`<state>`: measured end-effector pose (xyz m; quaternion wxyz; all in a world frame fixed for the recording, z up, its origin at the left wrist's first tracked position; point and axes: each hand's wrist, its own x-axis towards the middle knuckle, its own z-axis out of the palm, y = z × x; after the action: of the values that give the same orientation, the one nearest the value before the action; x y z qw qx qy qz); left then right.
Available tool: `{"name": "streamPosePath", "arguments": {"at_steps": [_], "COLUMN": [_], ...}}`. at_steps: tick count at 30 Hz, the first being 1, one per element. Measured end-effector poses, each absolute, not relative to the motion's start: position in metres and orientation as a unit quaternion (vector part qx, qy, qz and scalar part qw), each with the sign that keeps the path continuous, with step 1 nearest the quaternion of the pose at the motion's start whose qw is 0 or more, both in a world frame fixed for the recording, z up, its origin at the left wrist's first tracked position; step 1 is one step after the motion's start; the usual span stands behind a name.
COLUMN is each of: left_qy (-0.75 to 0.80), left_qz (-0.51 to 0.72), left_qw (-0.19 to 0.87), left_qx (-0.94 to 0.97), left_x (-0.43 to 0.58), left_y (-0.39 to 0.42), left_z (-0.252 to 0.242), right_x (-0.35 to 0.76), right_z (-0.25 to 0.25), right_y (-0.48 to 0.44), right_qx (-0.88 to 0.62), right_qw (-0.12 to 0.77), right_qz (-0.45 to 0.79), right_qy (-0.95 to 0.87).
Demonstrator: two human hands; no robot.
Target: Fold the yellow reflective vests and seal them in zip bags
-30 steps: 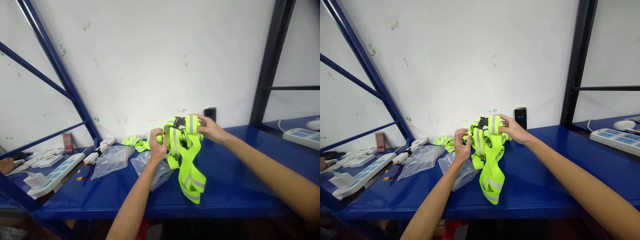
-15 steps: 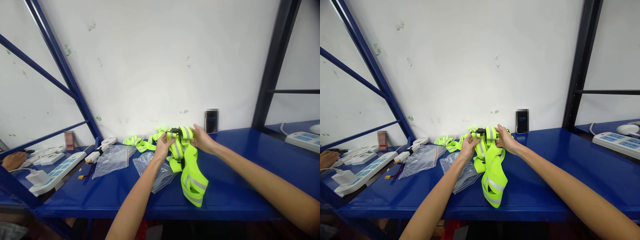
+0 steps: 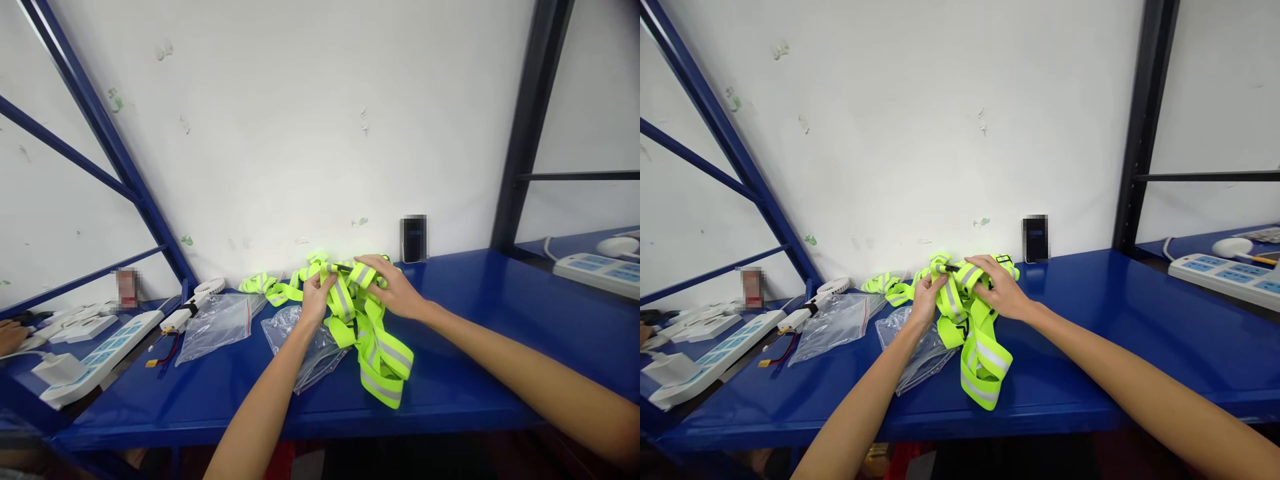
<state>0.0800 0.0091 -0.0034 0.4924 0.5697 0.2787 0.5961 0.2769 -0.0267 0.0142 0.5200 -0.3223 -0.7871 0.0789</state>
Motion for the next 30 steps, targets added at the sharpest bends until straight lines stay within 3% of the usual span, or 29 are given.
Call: {"name": "streamPosePath", "arguments": {"at_steps": [6,16,21,26,30], "left_qy": [0.342,0.275,0.301,0.200,0.170], "left_qz": [0.546,0.542,0.537,0.413,0.330], "left_qw": [0.409,0.480,0.572,0.727,0.752], "left_qx": [0.646,0.632,0.542,0.510,0.545], "left_x": [0.080,0.082,0.079,0.073,0.069], "left_y": [-0.003,-0.004,0.002,-0.010,-0.017], "left_z": [-0.001,-0.002,-0.003,0.013,0.018], "right_x": [0.280,0.281,0.281,0.284,0.290], "right_z": [0.012,0.011,0.014,0.026,0.029], "right_y": [-0.012,-0.024,-0.028,-0.032,-0.030], "right_qx": [-0.453,-0.426,-0.418,-0.341,-0.280], "right_qw": [0.584,0.562,0.556,0.529,0.513], "right_qz": [0.243,0.255,0.248,0.464,0.566], "right_qy": [-0.628,-0.662,-0.675,-0.623,-0.581]}}
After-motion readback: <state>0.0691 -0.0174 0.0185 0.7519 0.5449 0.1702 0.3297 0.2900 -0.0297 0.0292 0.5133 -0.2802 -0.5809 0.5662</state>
